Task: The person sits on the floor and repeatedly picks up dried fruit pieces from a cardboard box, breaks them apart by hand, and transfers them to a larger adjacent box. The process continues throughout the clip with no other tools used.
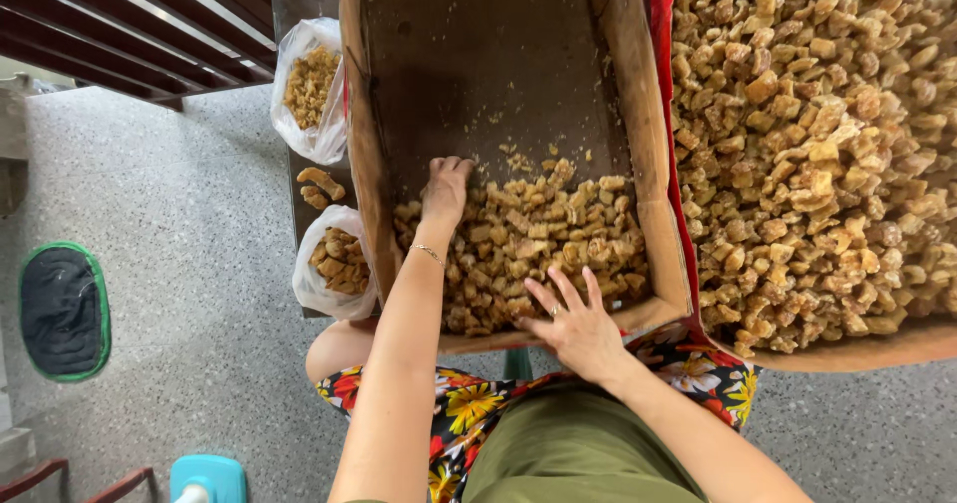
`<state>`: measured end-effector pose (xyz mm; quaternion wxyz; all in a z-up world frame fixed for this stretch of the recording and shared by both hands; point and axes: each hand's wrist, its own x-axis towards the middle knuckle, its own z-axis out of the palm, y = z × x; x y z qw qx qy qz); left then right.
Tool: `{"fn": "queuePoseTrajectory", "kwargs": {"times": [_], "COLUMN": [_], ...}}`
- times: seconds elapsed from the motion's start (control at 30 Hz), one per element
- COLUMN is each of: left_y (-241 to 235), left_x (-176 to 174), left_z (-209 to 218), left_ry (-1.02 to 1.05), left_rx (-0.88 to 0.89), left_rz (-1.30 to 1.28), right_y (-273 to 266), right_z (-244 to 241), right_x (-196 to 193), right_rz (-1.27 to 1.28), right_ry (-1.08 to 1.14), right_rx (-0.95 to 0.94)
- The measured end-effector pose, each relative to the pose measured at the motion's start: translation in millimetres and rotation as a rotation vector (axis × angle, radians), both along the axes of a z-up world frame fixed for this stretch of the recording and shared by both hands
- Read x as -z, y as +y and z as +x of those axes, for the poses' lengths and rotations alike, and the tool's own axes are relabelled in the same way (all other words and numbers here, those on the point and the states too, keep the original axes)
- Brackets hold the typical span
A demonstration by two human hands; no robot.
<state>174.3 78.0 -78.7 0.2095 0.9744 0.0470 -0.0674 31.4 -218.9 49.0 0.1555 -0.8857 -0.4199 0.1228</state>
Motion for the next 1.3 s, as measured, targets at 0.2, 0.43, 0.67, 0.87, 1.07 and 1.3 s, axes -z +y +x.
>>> {"fn": "queuePoseTrajectory", "kwargs": {"times": [0.2, 0.43, 0.67, 0.87, 1.07, 1.3], "left_y": [-18, -38, -62, -61, -77, -93], "left_x": [-49, -76, -89, -95, -82, -108], "left_z": [-38, -119, -177, -175, -149, -140], "left_ry": [0.042, -0.127, -0.145, -0.109, 0.119, 0.111], "left_rx": [0.032, 0.068, -0.054, -0.198, -0.563, -0.536], "left_rz": [-0.120, -0.136, -0.161, -0.465, -1.591, -1.437], "right_y": [3, -34, -40, -16, 18, 19], "right_z": [11, 58, 97, 83, 82, 79], "right_x": [-10, -19, 3, 3, 11, 62], "right_rz": [-0.143, 0.339, -0.081, 0.360, 1.145, 1.021], "right_ry": [-0.041, 0.670, 0.490, 0.625, 1.709, 1.844], "right_rx": [-0.051, 0.360, 0.482, 0.540, 0.482, 0.360]}}
